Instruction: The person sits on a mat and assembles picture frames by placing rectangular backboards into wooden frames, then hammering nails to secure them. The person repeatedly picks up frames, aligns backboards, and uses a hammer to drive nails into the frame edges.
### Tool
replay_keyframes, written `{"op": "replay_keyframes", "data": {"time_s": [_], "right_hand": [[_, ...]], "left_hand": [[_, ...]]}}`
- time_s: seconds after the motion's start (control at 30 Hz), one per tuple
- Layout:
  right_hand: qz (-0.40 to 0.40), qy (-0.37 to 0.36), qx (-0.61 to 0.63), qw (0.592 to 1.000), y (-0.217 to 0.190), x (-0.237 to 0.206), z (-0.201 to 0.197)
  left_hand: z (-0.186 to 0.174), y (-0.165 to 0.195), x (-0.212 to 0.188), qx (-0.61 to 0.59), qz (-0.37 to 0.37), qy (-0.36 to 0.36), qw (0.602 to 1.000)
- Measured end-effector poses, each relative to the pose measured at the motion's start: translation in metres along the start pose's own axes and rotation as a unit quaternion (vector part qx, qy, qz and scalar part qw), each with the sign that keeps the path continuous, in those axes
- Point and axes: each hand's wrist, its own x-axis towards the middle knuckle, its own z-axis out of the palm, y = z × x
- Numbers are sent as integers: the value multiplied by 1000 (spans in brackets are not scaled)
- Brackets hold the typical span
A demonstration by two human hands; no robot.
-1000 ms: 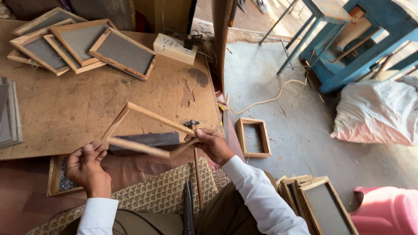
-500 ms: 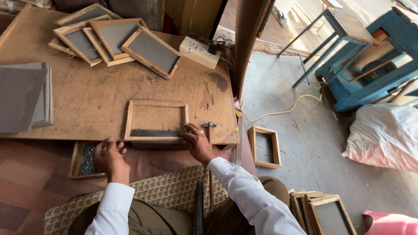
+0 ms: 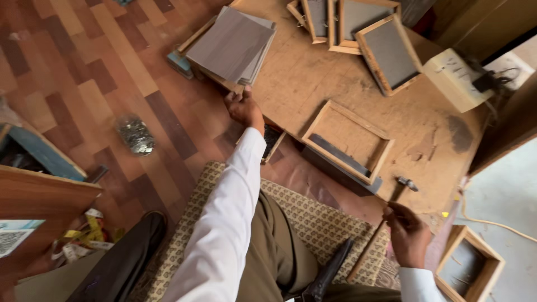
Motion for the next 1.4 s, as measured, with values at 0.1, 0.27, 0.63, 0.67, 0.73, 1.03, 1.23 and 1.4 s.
{"op": "replay_keyframes", "data": {"time_s": [0.1,0.27,0.63,0.67,0.73,1.03,1.23,1.4], "right_hand": [[-23,2,1,1000,-8,12,9],[-11,-12,-41,999,-22,18,20],[6,-37,7,999,-35,16,23],[5,-37,4,999,-37,16,23],[-1,-40,5,999,-40,17,21],[1,-5,131,991,-25,25,16],[-67,39,169,983,-12,42,31],[-125,39,-7,991,-15,35,50]], "left_hand": [[7,12,19,-33,-30,16,999],[12,24,42,-184,-119,-6,976],[-9,47,45,-42,-56,-34,997],[-10,45,46,11,-17,-30,999],[-11,45,48,134,88,19,987],[-23,49,5,-215,-26,-222,951],[-44,17,-87,-128,-203,-418,876],[-39,-12,-98,-22,-199,-486,851]]}}
